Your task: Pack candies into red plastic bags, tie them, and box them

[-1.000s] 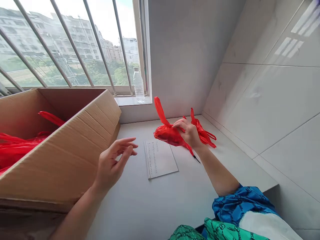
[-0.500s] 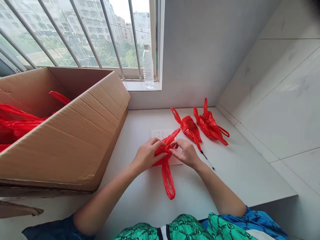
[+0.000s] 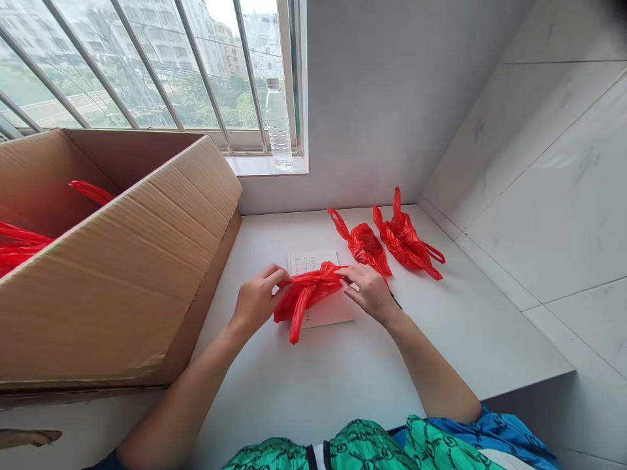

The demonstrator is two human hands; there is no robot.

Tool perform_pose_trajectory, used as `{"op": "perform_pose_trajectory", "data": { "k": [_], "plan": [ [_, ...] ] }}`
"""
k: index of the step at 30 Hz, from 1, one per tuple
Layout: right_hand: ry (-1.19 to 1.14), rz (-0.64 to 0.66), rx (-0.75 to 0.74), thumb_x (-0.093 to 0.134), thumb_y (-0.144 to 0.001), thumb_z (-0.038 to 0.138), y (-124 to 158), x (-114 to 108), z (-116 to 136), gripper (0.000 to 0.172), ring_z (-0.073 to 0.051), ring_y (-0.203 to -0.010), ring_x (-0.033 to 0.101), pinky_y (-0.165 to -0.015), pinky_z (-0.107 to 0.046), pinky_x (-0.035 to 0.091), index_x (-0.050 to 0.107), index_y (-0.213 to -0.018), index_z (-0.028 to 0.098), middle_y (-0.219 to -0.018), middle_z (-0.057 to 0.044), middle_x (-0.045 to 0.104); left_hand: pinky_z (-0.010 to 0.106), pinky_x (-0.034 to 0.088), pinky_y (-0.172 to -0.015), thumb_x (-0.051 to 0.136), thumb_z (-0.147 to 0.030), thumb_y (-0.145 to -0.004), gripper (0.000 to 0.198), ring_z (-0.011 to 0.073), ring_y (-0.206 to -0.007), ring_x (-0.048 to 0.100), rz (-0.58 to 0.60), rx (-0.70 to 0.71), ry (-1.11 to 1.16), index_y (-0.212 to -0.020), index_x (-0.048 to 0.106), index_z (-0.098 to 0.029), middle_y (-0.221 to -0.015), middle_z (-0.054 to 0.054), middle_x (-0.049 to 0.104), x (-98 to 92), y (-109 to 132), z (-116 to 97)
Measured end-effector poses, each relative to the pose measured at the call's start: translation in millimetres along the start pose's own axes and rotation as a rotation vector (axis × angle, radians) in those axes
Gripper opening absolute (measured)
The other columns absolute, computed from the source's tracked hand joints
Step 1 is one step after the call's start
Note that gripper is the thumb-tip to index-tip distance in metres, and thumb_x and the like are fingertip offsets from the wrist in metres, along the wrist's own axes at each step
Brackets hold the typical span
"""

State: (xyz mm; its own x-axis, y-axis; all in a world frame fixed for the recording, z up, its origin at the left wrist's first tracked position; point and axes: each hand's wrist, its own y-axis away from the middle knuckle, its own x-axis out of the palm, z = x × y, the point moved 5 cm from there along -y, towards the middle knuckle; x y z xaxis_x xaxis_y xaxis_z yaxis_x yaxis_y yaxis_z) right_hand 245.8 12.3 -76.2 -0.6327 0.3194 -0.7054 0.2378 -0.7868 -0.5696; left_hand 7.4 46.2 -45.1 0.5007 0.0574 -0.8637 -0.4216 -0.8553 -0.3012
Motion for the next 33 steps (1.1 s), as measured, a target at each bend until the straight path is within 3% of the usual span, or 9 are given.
{"op": "perform_pose_trajectory", "data": {
  "k": [4, 8, 11, 14, 17, 20, 25, 30, 33],
  "plan": [
    [-0.014, -0.037, 0.035, 0.052, -0.091, 0.012, 0.3, -13.4, -2.9, 0.026, -0.018, -0.074, 0.057, -0.071, -0.031, 0.045, 0.071, -0.105, 0.022, -0.081, -0.003, 0.063, 0.027, 0.043, -0.061, 0.049, -0.043, -0.098, 0.028, 0.0156, -0.082, 0.064, -0.027, -0.081, 0.144, -0.091, 0.069, -0.026, -0.105, 0.002, 0.067, -13.6, 2.1, 8.1],
    [-0.080, 0.006, 0.038, 0.057, -0.091, 0.019, -0.9, -5.8, 11.3, 0.016, -0.019, -0.083, 0.060, -0.075, -0.032, 0.047, 0.070, -0.101, 0.022, -0.093, -0.005, 0.066, 0.031, 0.048, -0.072, 0.051, -0.043, -0.097, 0.032, 0.0209, -0.098, 0.065, -0.002, 0.039, 0.015, -0.125, 0.062, -0.031, -0.123, 0.004, 0.064, -7.6, 0.5, -16.6],
    [-0.114, 0.027, 0.077, 0.061, -0.094, 0.029, -1.5, 3.4, 16.9, 0.014, -0.020, -0.086, 0.062, -0.076, -0.033, 0.048, 0.067, -0.105, 0.022, -0.098, -0.005, 0.070, 0.039, 0.045, -0.088, 0.054, -0.035, -0.096, 0.022, 0.0233, -0.099, 0.063, 0.076, 0.227, -0.161, -0.114, 0.065, -0.028, -0.109, 0.003, 0.070, 9.4, -3.5, -36.4],
    [-0.136, 0.071, 0.089, 0.063, -0.095, 0.029, -1.5, 10.3, 16.9, 0.015, -0.020, -0.083, 0.062, -0.076, -0.033, 0.048, 0.067, -0.107, 0.021, -0.095, -0.004, 0.072, 0.039, 0.043, -0.087, 0.048, -0.027, -0.099, 0.019, 0.0208, -0.088, 0.063, 0.072, 0.301, -0.254, -0.103, 0.067, -0.026, -0.099, 0.003, 0.072, 20.3, -7.7, -41.9],
    [-0.241, 0.070, 0.101, 0.065, -0.094, 0.027, -1.6, 9.1, 15.4, 0.013, -0.018, -0.081, 0.062, -0.075, -0.031, 0.049, 0.068, -0.106, 0.022, -0.092, -0.003, 0.071, 0.040, 0.041, -0.092, 0.048, -0.029, -0.101, 0.021, 0.0197, -0.089, 0.063, 0.014, 0.386, -0.250, -0.108, 0.067, -0.029, -0.105, 0.003, 0.071, 20.7, -9.6, -46.4],
    [-0.375, 0.051, 0.139, 0.066, -0.093, 0.027, -1.2, 4.5, 14.6, 0.019, -0.017, -0.083, 0.064, -0.076, -0.030, 0.051, 0.066, -0.112, 0.024, -0.095, -0.002, 0.071, 0.038, 0.041, -0.095, 0.048, -0.029, -0.101, 0.022, 0.0176, -0.086, 0.063, -0.023, 0.445, -0.206, -0.100, 0.070, -0.029, -0.100, 0.001, 0.072, 15.3, -11.1, -49.4],
    [-0.424, 0.073, 0.162, 0.061, -0.090, 0.017, -0.8, 0.2, 13.2, 0.021, -0.017, -0.076, 0.063, -0.071, -0.031, 0.051, 0.067, -0.108, 0.026, -0.090, -0.001, 0.069, 0.034, 0.043, -0.089, 0.049, -0.028, -0.100, 0.022, 0.0155, -0.083, 0.063, -0.150, 0.361, -0.096, -0.093, 0.070, -0.025, -0.092, 0.001, 0.071, -2.2, -14.4, -39.3],
    [-0.485, -0.118, 0.304, 0.059, -0.088, 0.018, -0.6, -18.7, -6.5, 0.014, -0.018, -0.079, 0.063, -0.070, -0.030, 0.052, 0.071, -0.091, 0.024, -0.087, -0.002, 0.068, 0.034, 0.042, -0.091, 0.054, -0.027, -0.099, 0.017, 0.0149, -0.084, 0.063, -0.188, 0.278, 0.029, -0.091, 0.069, -0.024, -0.090, 0.000, 0.070, -13.1, -10.0, -20.6],
    [-0.506, -0.137, 0.360, 0.059, -0.087, 0.020, 0.1, -22.1, -11.9, 0.010, -0.017, -0.077, 0.062, -0.071, -0.031, 0.052, 0.069, -0.085, 0.023, -0.082, -0.001, 0.067, 0.032, 0.045, -0.088, 0.053, -0.028, -0.099, 0.018, 0.0156, -0.088, 0.063, -0.175, 0.180, 0.126, -0.092, 0.068, -0.023, -0.094, 0.001, 0.069, -16.4, -9.0, -13.0]
  ]
}}
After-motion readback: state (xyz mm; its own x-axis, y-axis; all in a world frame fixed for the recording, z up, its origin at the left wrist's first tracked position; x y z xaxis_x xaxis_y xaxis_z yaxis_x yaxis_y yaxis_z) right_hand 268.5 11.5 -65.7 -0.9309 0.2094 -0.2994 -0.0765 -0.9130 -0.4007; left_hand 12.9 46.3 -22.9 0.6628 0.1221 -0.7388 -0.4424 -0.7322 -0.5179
